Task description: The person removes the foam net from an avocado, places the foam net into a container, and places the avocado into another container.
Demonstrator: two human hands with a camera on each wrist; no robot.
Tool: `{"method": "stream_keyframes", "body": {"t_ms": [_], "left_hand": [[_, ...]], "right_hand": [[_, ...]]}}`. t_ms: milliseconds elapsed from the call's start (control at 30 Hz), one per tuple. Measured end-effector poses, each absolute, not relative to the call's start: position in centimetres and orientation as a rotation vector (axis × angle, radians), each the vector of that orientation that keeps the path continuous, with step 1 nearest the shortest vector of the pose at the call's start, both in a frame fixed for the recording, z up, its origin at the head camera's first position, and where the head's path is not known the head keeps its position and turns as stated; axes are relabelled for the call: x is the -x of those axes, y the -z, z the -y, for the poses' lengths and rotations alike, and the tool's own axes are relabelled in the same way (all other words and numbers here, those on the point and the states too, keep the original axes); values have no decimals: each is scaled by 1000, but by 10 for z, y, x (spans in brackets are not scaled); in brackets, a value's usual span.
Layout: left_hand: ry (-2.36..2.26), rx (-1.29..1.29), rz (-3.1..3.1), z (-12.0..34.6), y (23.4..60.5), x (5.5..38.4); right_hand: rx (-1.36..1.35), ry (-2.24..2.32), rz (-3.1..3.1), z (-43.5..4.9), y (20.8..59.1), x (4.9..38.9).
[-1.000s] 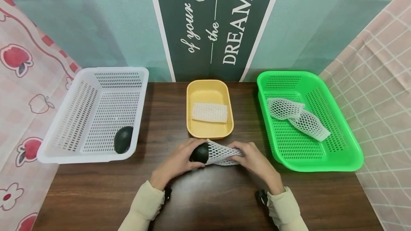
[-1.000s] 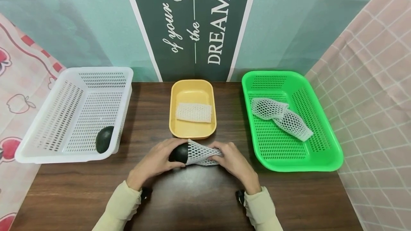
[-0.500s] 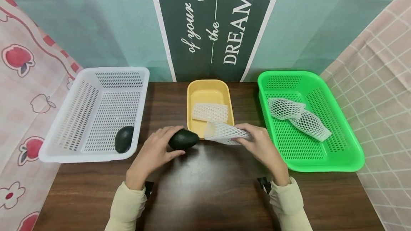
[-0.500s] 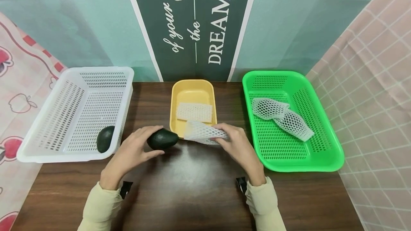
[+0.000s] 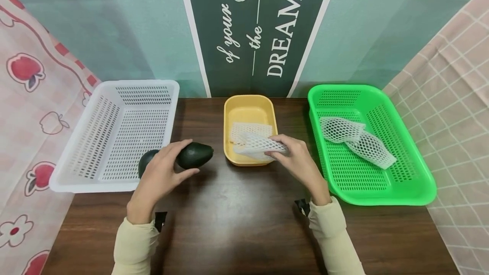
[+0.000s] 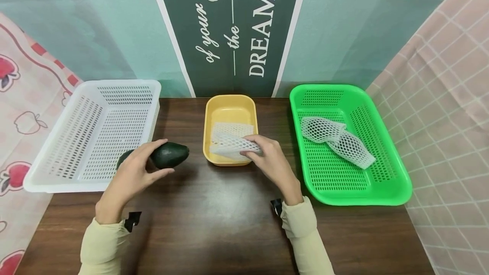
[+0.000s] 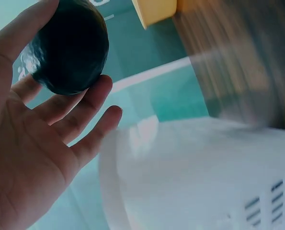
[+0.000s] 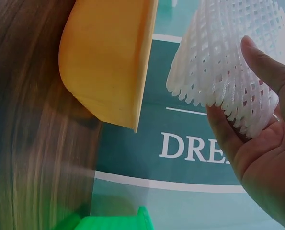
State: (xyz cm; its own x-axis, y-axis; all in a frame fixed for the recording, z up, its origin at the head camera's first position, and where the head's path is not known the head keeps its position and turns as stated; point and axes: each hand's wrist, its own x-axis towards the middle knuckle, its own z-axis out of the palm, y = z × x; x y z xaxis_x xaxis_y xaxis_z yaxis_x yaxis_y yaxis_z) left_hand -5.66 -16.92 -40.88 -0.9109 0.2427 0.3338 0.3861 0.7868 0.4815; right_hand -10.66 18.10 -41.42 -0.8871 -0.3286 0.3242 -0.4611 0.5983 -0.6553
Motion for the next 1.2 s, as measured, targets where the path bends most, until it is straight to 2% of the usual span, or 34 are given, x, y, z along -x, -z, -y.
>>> {"method": "stream_keyframes", "body": {"t_ms": [633, 1200], "left_hand": [[816, 212, 2648, 220, 404, 46], [830, -31, 2690, 256, 410, 40]], "right_hand": [[-758, -1139, 2705, -165, 440, 121], [-610, -1037, 2723, -188, 434, 113]]}}
